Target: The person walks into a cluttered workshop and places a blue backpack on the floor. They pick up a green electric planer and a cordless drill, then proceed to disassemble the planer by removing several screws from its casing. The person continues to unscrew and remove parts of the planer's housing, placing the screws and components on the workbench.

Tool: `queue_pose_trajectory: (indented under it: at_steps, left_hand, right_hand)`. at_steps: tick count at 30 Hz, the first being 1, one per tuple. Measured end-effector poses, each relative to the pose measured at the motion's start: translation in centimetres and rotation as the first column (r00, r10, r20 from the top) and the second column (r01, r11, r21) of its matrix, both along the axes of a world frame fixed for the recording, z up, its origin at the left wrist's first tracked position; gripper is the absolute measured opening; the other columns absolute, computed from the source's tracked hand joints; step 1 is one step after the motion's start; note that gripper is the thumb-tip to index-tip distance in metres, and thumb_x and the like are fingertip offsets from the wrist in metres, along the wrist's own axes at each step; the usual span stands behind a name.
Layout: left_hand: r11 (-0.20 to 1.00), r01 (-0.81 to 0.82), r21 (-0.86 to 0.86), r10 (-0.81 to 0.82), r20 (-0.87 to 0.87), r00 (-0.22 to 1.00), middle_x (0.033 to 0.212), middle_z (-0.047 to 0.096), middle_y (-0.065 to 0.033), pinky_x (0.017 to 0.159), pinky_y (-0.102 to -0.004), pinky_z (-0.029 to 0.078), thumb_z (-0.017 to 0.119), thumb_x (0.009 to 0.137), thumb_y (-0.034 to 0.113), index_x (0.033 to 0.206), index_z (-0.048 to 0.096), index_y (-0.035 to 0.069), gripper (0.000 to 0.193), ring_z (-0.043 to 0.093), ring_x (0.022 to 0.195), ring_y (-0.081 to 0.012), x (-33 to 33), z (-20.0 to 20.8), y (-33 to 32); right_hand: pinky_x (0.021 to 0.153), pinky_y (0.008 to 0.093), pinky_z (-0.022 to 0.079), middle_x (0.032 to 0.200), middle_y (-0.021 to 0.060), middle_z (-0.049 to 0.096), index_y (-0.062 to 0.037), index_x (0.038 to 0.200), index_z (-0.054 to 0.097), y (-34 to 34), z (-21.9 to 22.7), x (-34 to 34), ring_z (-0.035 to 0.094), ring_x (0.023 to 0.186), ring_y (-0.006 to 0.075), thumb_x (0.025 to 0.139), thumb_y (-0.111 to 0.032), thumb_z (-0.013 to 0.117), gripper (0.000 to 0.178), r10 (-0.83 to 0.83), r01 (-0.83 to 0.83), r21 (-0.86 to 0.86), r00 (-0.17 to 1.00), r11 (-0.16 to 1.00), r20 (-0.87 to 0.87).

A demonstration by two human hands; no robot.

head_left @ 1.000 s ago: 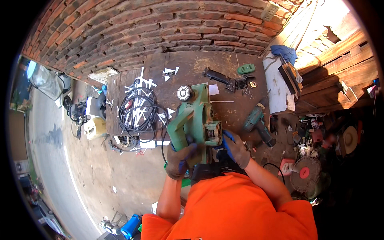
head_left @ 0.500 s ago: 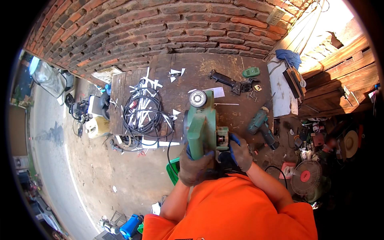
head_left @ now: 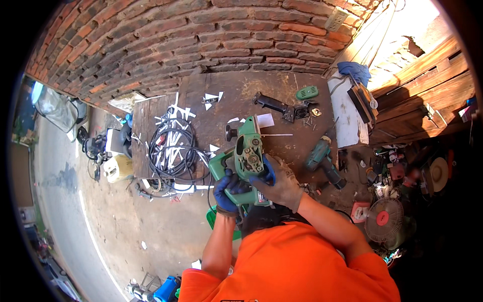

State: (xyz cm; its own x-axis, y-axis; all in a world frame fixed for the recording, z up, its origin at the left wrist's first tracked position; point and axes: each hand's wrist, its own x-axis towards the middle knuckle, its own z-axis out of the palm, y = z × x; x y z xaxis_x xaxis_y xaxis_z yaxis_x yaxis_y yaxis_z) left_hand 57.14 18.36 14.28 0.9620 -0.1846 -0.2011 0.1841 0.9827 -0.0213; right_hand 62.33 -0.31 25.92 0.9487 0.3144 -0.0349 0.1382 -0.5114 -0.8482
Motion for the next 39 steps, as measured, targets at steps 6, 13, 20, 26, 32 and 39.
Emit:
queue_pose_trajectory:
  at_steps: [6, 13, 20, 26, 32, 39]
  left_hand:
    - [0.985, -0.033, -0.169, 0.022, -0.067, 0.998, 0.07, 0.043, 0.0055, 0.067, -0.0304, 0.041, 0.053, 0.099, 0.017, 0.116, 0.063, 0.005, 0.023, 0.042, 0.06, -0.007, -0.4, -1.2, 1.1]
    - [0.98, -0.017, -0.2, -0.029, -0.225, 0.974, 0.072, 0.044, 0.0071, 0.067, -0.0273, 0.041, 0.052, 0.103, 0.022, 0.114, 0.061, 0.007, 0.021, 0.043, 0.061, -0.0052, -0.3, -0.8, 2.8]
    - [0.996, 0.088, 0.033, -0.084, -0.108, 0.991, 0.074, 0.048, 0.0022, 0.071, -0.0351, 0.044, 0.056, 0.1, 0.022, 0.119, 0.06, 0.01, 0.022, 0.048, 0.063, -0.0131, -2.6, -2.7, 1.8]
    - [0.98, 0.131, 0.152, -0.112, -0.125, 0.986, 0.073, 0.048, 0.0008, 0.068, -0.0352, 0.046, 0.057, 0.1, 0.023, 0.121, 0.058, 0.011, 0.024, 0.048, 0.062, -0.0137, -3.4, -3.5, 1.8]
    - [0.986, 0.144, 0.085, -0.131, -0.14, 0.981, 0.075, 0.05, -0.0021, 0.069, -0.0363, 0.045, 0.057, 0.1, 0.022, 0.121, 0.058, 0.011, 0.024, 0.049, 0.062, -0.0163, -3.7, -4.9, 2.7]
    - [0.979, 0.163, 0.122, -0.143, -0.153, 0.978, 0.076, 0.051, -0.0022, 0.067, -0.0345, 0.046, 0.055, 0.103, 0.023, 0.122, 0.06, 0.011, 0.024, 0.05, 0.064, -0.0163, -3.5, -4.7, 2.9]
  right_hand:
    - [0.092, 0.0455, 0.052, 0.119, 0.0257, 0.059, 0.0014, 0.14, 0.052, 0.7, -0.9, 0.0, 0.063, 0.103, 0.0396, 0.084, -0.033, 0.077, 0.07, 0.098, -0.105, -0.07, 0.99, 0.992, -0.102]
    - [0.087, 0.0418, 0.053, 0.118, 0.0216, 0.06, 0.0004, 0.137, 0.056, 1.0, -2.0, -1.2, 0.066, 0.095, 0.0324, 0.086, -0.021, 0.075, 0.059, 0.142, -0.111, 0.166, 0.971, 0.98, -0.191]
    - [0.083, 0.0406, 0.054, 0.109, 0.0178, 0.065, 0.0001, 0.122, 0.064, -0.5, -3.2, -2.5, 0.067, 0.094, 0.0303, 0.085, -0.018, 0.076, 0.043, 0.016, 0.012, 0.137, 0.979, 0.991, -0.203]
    - [0.083, 0.0401, 0.055, 0.107, 0.019, 0.065, -0.0006, 0.122, 0.063, -1.2, -4.9, -4.9, 0.069, 0.094, 0.0318, 0.084, -0.02, 0.078, 0.045, -0.041, 0.088, 0.171, 0.964, 0.981, -0.263]
    - [0.081, 0.0391, 0.056, 0.109, 0.0182, 0.065, -0.0007, 0.125, 0.062, -0.5, -4.5, -4.5, 0.069, 0.094, 0.0311, 0.085, -0.02, 0.079, 0.048, 0.003, 0.022, 0.114, 0.976, 0.993, -0.217]
    - [0.083, 0.0397, 0.056, 0.109, 0.02, 0.065, -0.0002, 0.126, 0.061, -0.4, -4.0, -4.2, 0.068, 0.096, 0.0347, 0.084, -0.02, 0.079, 0.049, 0.009, 0.012, 0.097, 0.978, 0.995, -0.21]
